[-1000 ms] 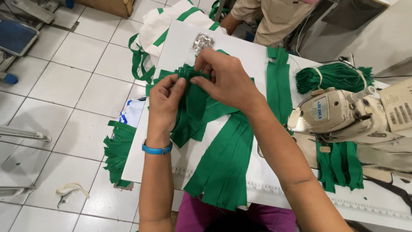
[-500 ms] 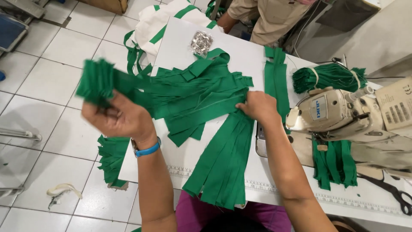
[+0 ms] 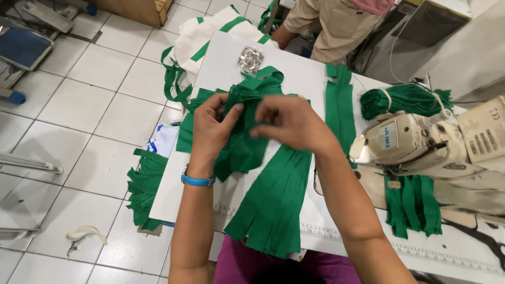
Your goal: The person is sorting and aligning green fabric strips on a sewing machine table and occasionally sewing them together.
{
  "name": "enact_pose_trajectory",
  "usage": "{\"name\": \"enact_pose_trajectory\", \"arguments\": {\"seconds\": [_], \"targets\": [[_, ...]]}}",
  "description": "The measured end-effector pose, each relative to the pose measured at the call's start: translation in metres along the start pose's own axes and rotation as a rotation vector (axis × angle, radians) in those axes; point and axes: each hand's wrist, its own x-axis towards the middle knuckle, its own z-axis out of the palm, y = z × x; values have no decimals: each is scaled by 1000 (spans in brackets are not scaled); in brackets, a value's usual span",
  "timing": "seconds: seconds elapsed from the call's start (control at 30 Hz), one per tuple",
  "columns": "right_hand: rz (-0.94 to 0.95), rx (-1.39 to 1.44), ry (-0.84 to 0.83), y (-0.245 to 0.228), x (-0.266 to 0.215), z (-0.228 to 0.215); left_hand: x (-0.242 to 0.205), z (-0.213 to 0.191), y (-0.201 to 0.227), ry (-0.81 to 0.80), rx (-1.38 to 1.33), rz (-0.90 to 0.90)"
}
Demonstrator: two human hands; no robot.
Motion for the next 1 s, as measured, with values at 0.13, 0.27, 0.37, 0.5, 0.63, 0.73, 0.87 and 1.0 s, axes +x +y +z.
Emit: {"name": "enact_pose_trajectory", "arguments": {"seconds": [0.13,0.27,0.37,0.5,0.63,0.73,0.87,1.0], "targets": [[16,-146,197,36,29,9,2,4,5,-41,-85,4],[-4,64,122,41,26,-2,3,-9,-12,-22,-105,38],[147,496,31,66,12,-9,0,-30,-4,182,20,123],[581,-432,-101,101,-5,-8,-5,-65,38,1125,360,740],[527,-660,-24,137,-20,4,0,-62,8,964,653,730],[225,-435,422,156,-25,12,4,-46,9,639,638,569],[-29,39,435,55,-27,-3,8,-28,-3,390,340,353],[-208,417,324,15,-22,1,2,-7,4,237,132,96]]}}
